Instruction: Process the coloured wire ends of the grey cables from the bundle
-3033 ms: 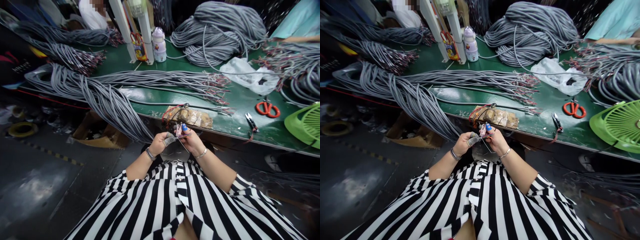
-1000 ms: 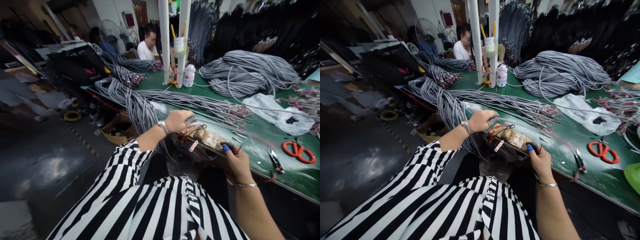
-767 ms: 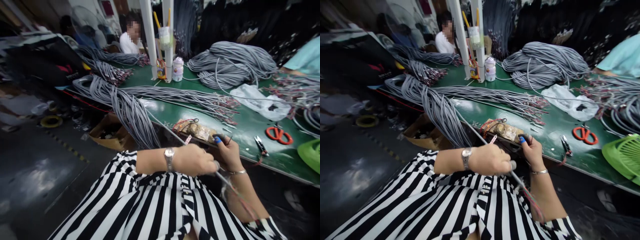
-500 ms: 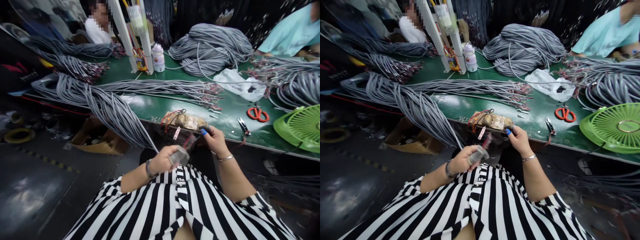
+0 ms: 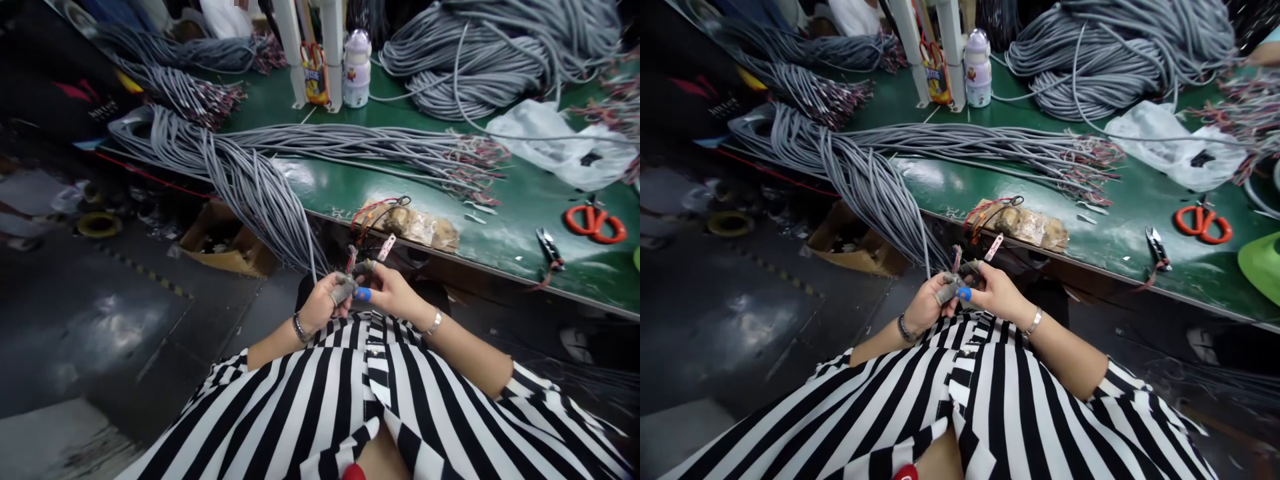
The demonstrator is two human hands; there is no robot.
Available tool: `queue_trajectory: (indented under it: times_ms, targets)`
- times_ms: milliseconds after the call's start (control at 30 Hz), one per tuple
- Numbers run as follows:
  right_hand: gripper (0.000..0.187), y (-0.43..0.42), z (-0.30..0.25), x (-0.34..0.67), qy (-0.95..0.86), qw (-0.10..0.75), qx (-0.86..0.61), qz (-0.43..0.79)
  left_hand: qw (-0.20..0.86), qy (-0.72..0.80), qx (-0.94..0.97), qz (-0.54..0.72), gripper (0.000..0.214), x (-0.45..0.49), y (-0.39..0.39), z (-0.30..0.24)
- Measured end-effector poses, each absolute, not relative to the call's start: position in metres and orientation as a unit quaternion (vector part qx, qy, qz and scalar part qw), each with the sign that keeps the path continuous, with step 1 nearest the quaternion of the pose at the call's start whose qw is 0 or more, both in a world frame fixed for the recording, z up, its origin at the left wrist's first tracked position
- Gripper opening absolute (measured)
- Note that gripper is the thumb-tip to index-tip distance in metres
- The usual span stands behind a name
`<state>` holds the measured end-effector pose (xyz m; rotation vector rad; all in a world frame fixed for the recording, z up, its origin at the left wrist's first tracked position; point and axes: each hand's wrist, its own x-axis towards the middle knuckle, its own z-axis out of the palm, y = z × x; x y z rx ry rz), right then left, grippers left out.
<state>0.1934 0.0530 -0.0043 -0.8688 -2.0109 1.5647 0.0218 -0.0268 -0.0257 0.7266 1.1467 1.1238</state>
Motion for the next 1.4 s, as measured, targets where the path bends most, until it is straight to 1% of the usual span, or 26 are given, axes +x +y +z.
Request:
queue_trajectory:
  times_ms: [100,200,233,300,367,433,467,533,600,700,800,867,933,1000,1100,1167,1233,1333,1400]
  targets:
    - [0.048,0.051,-0.004,0.189,-0.747,0.239,-0.352,0.511,0.613,0.52,0.33,0.495,0.04,0.027,-0.023,-0.03]
    - [0.046,0.043,-0.01,0.191,-0.769,0.282,-0.382,0.429,0.578,0.54,0.346,0.504,0.036,0.032,-0.018,-0.032]
    - [0.042,0.039,-0.013,0.193,-0.772,0.303,-0.39,0.4,0.564,0.547,0.35,0.51,0.034,0.033,-0.017,-0.032]
    - [0.029,0.033,-0.016,0.197,-0.781,0.349,-0.395,0.333,0.54,0.56,0.353,0.519,0.032,0.035,-0.013,-0.033]
    - [0.016,0.028,-0.015,0.202,-0.805,0.391,-0.358,0.267,0.519,0.572,0.359,0.523,0.03,0.036,-0.011,-0.035]
    - [0.008,0.026,-0.012,0.203,-0.835,0.415,-0.301,0.2,0.496,0.575,0.382,0.526,0.026,0.037,-0.009,-0.038]
    - [0.01,0.026,-0.011,0.202,-0.848,0.418,-0.279,0.171,0.484,0.572,0.401,0.527,0.024,0.037,-0.009,-0.04]
    - [0.024,0.028,-0.01,0.199,-0.867,0.405,-0.26,0.129,0.454,0.565,0.444,0.527,0.019,0.036,-0.009,-0.044]
    - [0.033,0.03,-0.013,0.195,-0.886,0.381,-0.242,0.109,0.426,0.56,0.476,0.527,0.018,0.035,-0.011,-0.045]
    - [0.036,0.035,-0.02,0.194,-0.904,0.364,-0.195,0.112,0.434,0.552,0.476,0.53,0.018,0.033,-0.013,-0.043]
    - [0.035,0.038,-0.024,0.199,-0.896,0.376,-0.168,0.163,0.471,0.553,0.431,0.536,0.022,0.031,-0.015,-0.038]
    - [0.033,0.039,-0.024,0.201,-0.877,0.391,-0.175,0.219,0.487,0.564,0.397,0.536,0.028,0.03,-0.017,-0.035]
    - [0.026,0.039,-0.024,0.202,-0.839,0.4,-0.217,0.298,0.517,0.56,0.362,0.537,0.033,0.029,-0.019,-0.034]
    - [0.02,0.038,-0.025,0.2,-0.781,0.403,-0.275,0.391,0.565,0.526,0.32,0.55,0.038,0.028,-0.019,-0.034]
    - [0.019,0.038,-0.026,0.197,-0.708,0.399,-0.316,0.489,0.644,0.434,0.26,0.574,0.041,0.025,-0.019,-0.032]
    - [0.02,0.039,-0.025,0.195,-0.705,0.395,-0.316,0.498,0.693,0.377,0.236,0.567,0.039,0.021,-0.018,-0.031]
    - [0.021,0.041,-0.022,0.193,-0.732,0.391,-0.305,0.467,0.73,0.341,0.225,0.548,0.037,0.017,-0.018,-0.032]
    - [0.02,0.042,-0.019,0.187,-0.779,0.376,-0.281,0.415,0.75,0.321,0.225,0.533,0.036,0.013,-0.018,-0.036]
    - [0.02,0.042,-0.019,0.182,-0.785,0.363,-0.289,0.411,0.749,0.324,0.225,0.532,0.037,0.012,-0.018,-0.039]
